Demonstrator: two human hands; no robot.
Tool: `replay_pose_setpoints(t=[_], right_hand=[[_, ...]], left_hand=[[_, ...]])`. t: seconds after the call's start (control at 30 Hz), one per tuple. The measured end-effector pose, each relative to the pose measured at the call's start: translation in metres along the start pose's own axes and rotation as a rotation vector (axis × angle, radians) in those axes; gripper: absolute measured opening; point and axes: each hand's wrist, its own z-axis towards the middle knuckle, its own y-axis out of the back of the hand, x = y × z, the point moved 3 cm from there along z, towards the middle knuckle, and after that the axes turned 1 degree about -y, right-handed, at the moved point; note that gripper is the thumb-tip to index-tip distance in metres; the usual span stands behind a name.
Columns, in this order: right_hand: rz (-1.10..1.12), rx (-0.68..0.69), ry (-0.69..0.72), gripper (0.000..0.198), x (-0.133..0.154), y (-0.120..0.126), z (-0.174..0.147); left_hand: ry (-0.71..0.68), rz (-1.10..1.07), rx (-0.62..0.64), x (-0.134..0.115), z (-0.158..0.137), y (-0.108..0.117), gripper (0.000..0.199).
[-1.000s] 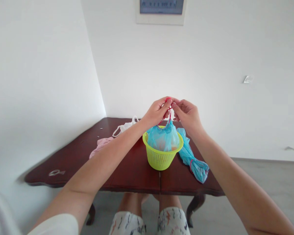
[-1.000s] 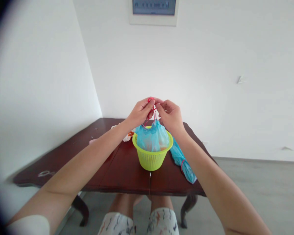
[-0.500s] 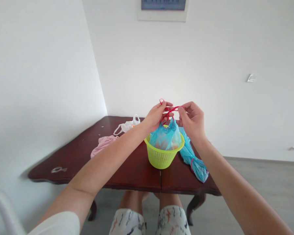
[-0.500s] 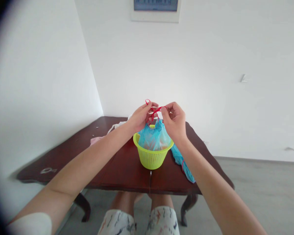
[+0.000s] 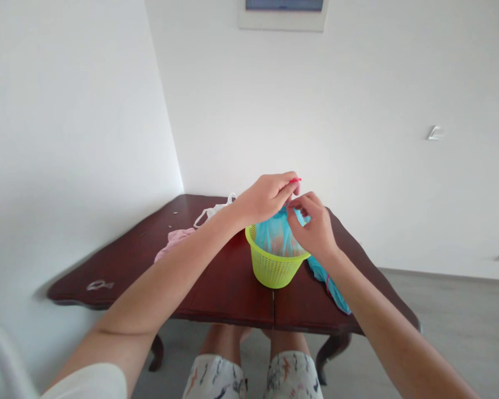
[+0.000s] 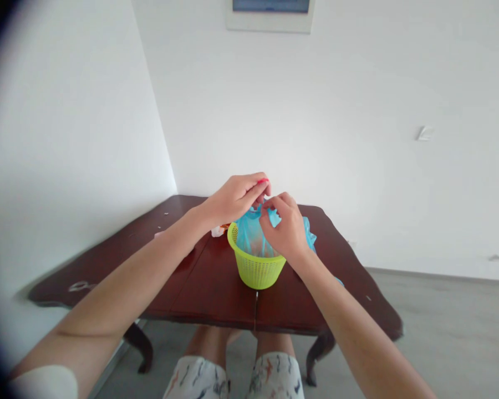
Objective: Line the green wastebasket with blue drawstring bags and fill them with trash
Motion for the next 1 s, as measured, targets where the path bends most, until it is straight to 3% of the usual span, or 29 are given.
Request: replay_pose_setpoints(t=[0.13, 0.23, 0.3, 0.43, 0.6, 0.77, 0.9, 1.0], right_hand=[[0.263, -0.032, -0.075, 0.030, -0.001, 0.002, 0.012], [0.584, 0.106, -0.255, 0.021, -0.009, -0.013, 0.019], [0.746, 0.181, -0.364, 0.028, -0.012, -0.024, 0.021], [0.911, 0.241, -0.517, 0.038, -0.005, -0.035, 0.022], [0.999, 0.296, -0.598, 0.052, 0.006, -0.031, 0.018], [0.758, 0.270, -0.493, 0.056, 0.010, -0.016, 0.014], [0.638, 0.268, -0.404, 0.060, 0.020, -0.015, 0.015], [0.579, 0.247, -0.326, 0.059, 0.026, -0.018, 0.014]], left_hand=[[-0.228, 0.509, 0.010, -0.019, -0.006, 0.010, 0.024], [-0.259, 0.636, -0.030, -0.018, -0.009, 0.013, 0.024], [-0.250, 0.631, -0.063, -0.013, -0.011, 0.013, 0.025], [-0.185, 0.400, -0.126, -0.001, -0.015, 0.013, 0.033], [-0.005, 0.083, -0.201, 0.015, -0.018, 0.017, 0.045], [0.145, -0.077, -0.199, 0.030, -0.026, 0.009, 0.056], [0.233, -0.398, -0.138, 0.035, -0.030, -0.008, 0.063], [0.342, -0.619, -0.172, 0.035, -0.032, -0.015, 0.058]])
